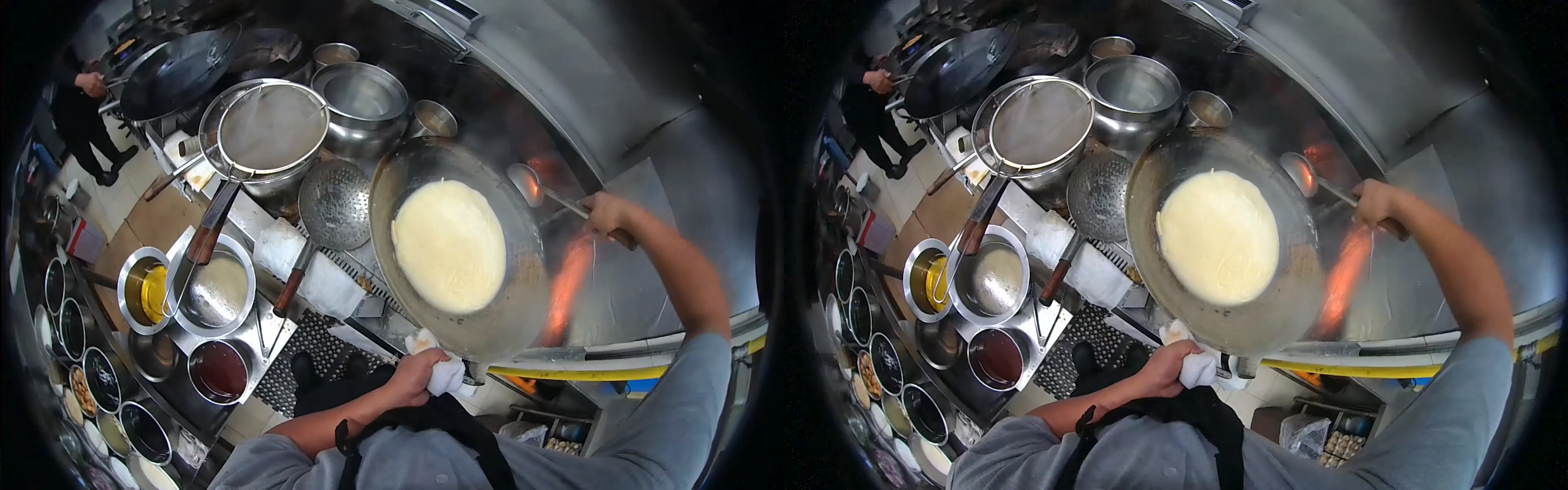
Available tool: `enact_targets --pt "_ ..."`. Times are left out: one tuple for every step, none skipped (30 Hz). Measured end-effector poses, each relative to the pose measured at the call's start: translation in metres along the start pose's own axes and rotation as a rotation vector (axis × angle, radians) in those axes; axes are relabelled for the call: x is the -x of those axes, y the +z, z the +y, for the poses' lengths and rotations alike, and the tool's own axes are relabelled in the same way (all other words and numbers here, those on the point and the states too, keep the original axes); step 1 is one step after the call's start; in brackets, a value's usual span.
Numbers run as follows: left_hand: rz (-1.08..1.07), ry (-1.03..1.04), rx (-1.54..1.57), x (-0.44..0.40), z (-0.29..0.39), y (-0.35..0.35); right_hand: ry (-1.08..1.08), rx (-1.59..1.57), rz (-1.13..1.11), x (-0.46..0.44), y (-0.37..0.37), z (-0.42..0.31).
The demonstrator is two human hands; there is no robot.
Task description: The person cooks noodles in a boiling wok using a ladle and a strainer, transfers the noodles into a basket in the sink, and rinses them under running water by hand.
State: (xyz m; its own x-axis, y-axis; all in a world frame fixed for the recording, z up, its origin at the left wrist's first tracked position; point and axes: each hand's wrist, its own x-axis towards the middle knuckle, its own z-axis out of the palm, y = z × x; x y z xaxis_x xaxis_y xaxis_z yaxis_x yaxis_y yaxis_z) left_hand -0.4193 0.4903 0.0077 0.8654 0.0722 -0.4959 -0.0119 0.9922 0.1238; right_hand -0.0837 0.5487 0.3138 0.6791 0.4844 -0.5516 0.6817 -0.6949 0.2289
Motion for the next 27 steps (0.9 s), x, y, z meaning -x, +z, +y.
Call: enact_targets --pt "0.0 -0.007 -0.012 0.001 0.0 0.001 0.007 -0.012 0.001 0.0 0.013 0.005" --pt "-0.009 -0.025 -0.015 0.002 0.002 0.003 0.023 -0.131 0.042 -0.003 0.028 0.011" --pt "-0.018 -0.04 -0.021 0.002 0.005 0.005 0.036 -0.253 0.086 -0.006 0.042 0.017" --pt "-0.016 -0.041 -0.041 0.003 0.006 0.006 0.038 -0.273 0.093 -0.009 0.055 0.028" --pt "-0.058 -0.052 -0.015 0.004 0.008 0.005 0.011 -0.357 0.144 -0.014 0.068 0.041" --pt "-0.099 -0.062 0.01 0.005 0.01 0.006 -0.018 -0.442 0.197 -0.014 0.08 0.051" --pt "-0.095 -0.061 -0.01 0.008 0.012 0.011 -0.019 -0.461 0.205 -0.012 0.092 0.059" --pt "-0.077 -0.056 -0.018 0.01 0.013 0.017 0.009 -0.491 0.286 -0.007 0.107 0.066" --pt "-0.059 -0.052 -0.025 0.012 0.015 0.023 0.038 -0.519 0.366 0.0 0.12 0.072" --pt "-0.054 -0.051 -0.038 0.011 0.016 0.025 0.055 -0.611 0.391 0.013 0.132 0.074" --pt "-0.066 -0.061 -0.06 0.012 0.015 0.026 0.058 -0.625 0.389 0.024 0.143 0.078" --pt "-0.077 -0.072 -0.082 0.012 0.012 0.027 0.107 -0.75 0.358 0.036 0.154 0.082" --pt "-0.072 -0.076 -0.097 0.01 0.008 0.029 0.156 -0.876 0.329 0.048 0.163 0.087" --pt "-0.065 -0.088 -0.079 0.004 0.002 0.032 0.159 -0.891 0.333 0.062 0.171 0.088" --pt "-0.056 -0.104 -0.058 -0.003 -0.006 0.034 0.153 -0.982 0.322 0.077 0.181 0.085" --pt "-0.058 -0.108 -0.055 -0.015 -0.016 0.034 0.152 -1.072 0.307 0.093 0.192 0.082" --pt "-0.057 -0.121 -0.069 -0.028 -0.025 0.036 0.165 -1.086 0.31 0.106 0.201 0.079" --pt "-0.046 -0.12 -0.057 -0.041 -0.031 0.042 0.133 -1.163 0.307 0.119 0.209 0.076" --pt "-0.034 -0.12 -0.046 -0.051 -0.037 0.049 0.101 -1.241 0.305 0.13 0.219 0.074" --pt "-0.054 -0.121 -0.059 -0.06 -0.042 0.056 0.095 -1.262 0.315 0.138 0.228 0.072" --pt "-0.053 -0.132 -0.074 -0.07 -0.05 0.06 0.107 -1.276 0.321 0.143 0.242 0.074" --pt "-0.034 -0.123 -0.073 -0.082 -0.059 0.062 0.062 -1.268 0.382 0.144 0.258 0.075" --pt "-0.012 -0.113 -0.068 -0.093 -0.066 0.061 0.015 -1.257 0.439 0.143 0.276 0.077" --pt "-0.041 -0.116 -0.071 -0.103 -0.072 0.061 -0.054 -1.217 0.484 0.136 0.299 0.086" --pt "-0.032 -0.123 -0.077 -0.111 -0.075 0.065 -0.047 -1.227 0.479 0.136 0.309 0.086" --pt "-0.048 -0.127 -0.081 -0.119 -0.079 0.069 -0.062 -1.241 0.527 0.137 0.317 0.082" --pt "-0.066 -0.134 -0.085 -0.127 -0.083 0.073 -0.073 -1.253 0.575 0.14 0.324 0.077"
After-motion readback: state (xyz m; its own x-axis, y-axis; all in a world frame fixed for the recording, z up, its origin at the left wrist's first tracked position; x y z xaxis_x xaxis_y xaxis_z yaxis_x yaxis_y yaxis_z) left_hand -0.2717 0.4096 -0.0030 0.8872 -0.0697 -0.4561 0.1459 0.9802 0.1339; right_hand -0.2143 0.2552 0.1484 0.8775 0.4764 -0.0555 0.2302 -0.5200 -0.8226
